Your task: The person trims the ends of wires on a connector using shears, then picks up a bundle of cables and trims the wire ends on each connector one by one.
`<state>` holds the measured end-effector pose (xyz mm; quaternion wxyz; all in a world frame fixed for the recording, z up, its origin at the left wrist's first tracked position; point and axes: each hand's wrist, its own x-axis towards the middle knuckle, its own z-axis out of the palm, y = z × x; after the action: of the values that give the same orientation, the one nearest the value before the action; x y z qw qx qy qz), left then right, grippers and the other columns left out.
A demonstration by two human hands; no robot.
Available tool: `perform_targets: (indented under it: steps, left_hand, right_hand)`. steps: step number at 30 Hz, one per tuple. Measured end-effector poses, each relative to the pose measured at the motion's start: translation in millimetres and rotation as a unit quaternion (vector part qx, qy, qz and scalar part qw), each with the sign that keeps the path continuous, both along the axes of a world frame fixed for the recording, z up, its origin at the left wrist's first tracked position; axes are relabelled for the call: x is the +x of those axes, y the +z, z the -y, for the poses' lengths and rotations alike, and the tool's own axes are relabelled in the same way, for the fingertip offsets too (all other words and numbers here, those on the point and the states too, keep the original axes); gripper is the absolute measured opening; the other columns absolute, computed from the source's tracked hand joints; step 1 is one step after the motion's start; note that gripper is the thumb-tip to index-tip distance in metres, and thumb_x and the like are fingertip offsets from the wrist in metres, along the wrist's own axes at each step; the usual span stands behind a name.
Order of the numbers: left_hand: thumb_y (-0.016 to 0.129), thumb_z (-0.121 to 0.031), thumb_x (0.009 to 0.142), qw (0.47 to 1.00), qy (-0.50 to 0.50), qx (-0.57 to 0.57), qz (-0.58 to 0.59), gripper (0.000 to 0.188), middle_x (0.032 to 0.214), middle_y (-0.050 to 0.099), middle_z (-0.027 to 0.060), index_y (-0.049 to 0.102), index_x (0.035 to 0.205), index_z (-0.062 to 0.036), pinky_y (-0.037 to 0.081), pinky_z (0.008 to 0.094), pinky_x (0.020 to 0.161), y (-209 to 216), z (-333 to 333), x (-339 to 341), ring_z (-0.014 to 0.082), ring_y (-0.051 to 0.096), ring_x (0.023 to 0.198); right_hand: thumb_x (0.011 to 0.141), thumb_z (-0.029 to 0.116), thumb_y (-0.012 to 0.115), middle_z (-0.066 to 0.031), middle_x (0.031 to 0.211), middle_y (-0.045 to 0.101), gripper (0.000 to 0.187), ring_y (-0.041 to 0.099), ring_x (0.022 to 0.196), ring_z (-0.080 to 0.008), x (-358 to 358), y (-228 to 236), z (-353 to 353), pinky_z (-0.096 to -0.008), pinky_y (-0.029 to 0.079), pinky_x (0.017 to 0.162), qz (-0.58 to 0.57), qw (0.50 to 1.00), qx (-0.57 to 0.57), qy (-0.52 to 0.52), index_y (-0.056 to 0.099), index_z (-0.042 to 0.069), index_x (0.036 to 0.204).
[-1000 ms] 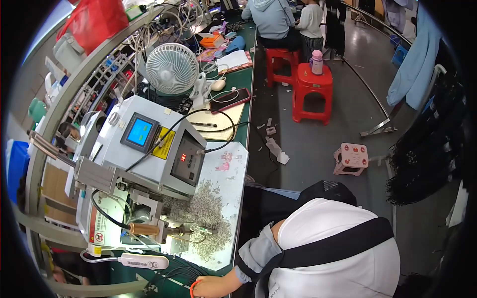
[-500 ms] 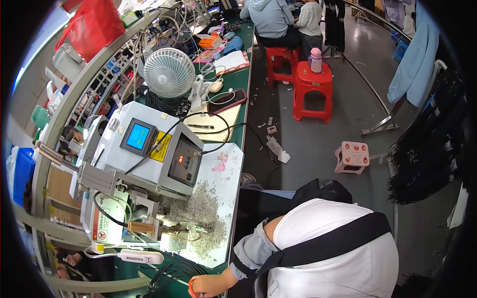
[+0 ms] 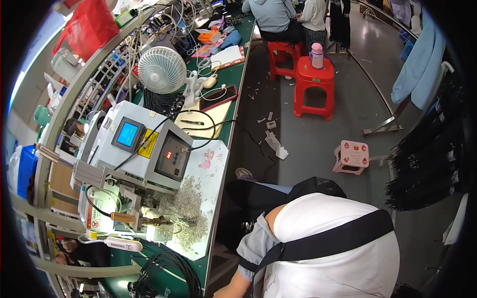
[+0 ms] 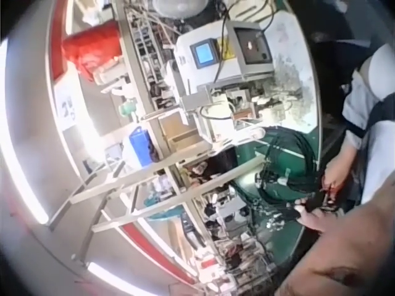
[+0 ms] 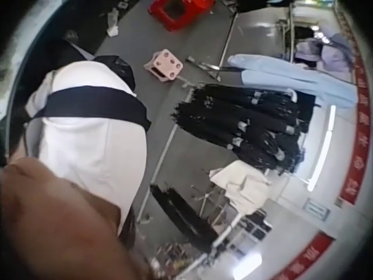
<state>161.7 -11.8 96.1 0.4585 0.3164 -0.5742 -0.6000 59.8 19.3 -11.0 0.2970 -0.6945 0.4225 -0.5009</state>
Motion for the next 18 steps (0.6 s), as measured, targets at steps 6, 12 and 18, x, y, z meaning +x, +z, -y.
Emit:
perform_targets:
  steps: [6,12,18]
  left_hand:
    - [0.05,-0.015,0.083,0.921,-0.148,0.071,-0.354,0.023,0.086,0.058,0.0138,0.057,0.088,0.006,0.046,0.0325,0.073,-166,100,19,0.0229,0.056,0.079]
    - [0.05,-0.002,0.081,0.988,-0.144,0.045,0.044,0.059,0.103,0.058,0.0165,0.024,0.134,-0.005,0.044,0.0263,0.08,-53,9,-29,0.0178,0.056,0.087]
    - [0.05,-0.007,0.084,1.0,0.014,0.015,0.008,0.055,0.102,0.059,0.0193,0.023,0.132,-0.0026,0.044,0.0301,0.08,-66,5,-9,0.0197,0.057,0.088]
  right_hand:
    - [0.074,0.013,0.052,-0.0151,0.076,0.059,0.02,0.057,0.071,-0.0308,7,14,-3,-0.0374,0.044,0.061,0.127,0.986,-0.042,-0.1,0.054,-0.001,0.088]
    - [0.075,0.015,0.057,-0.0154,0.086,0.059,0.02,0.058,0.072,-0.0339,-35,-11,-18,-0.0377,0.047,0.062,0.048,0.984,0.049,-0.165,0.058,0.004,0.092]
    - [0.073,0.006,0.057,-0.0196,0.07,0.055,0.012,0.055,0.066,-0.0358,-18,6,-15,-0.036,0.044,0.058,0.142,0.971,0.155,-0.118,0.054,-0.003,0.08]
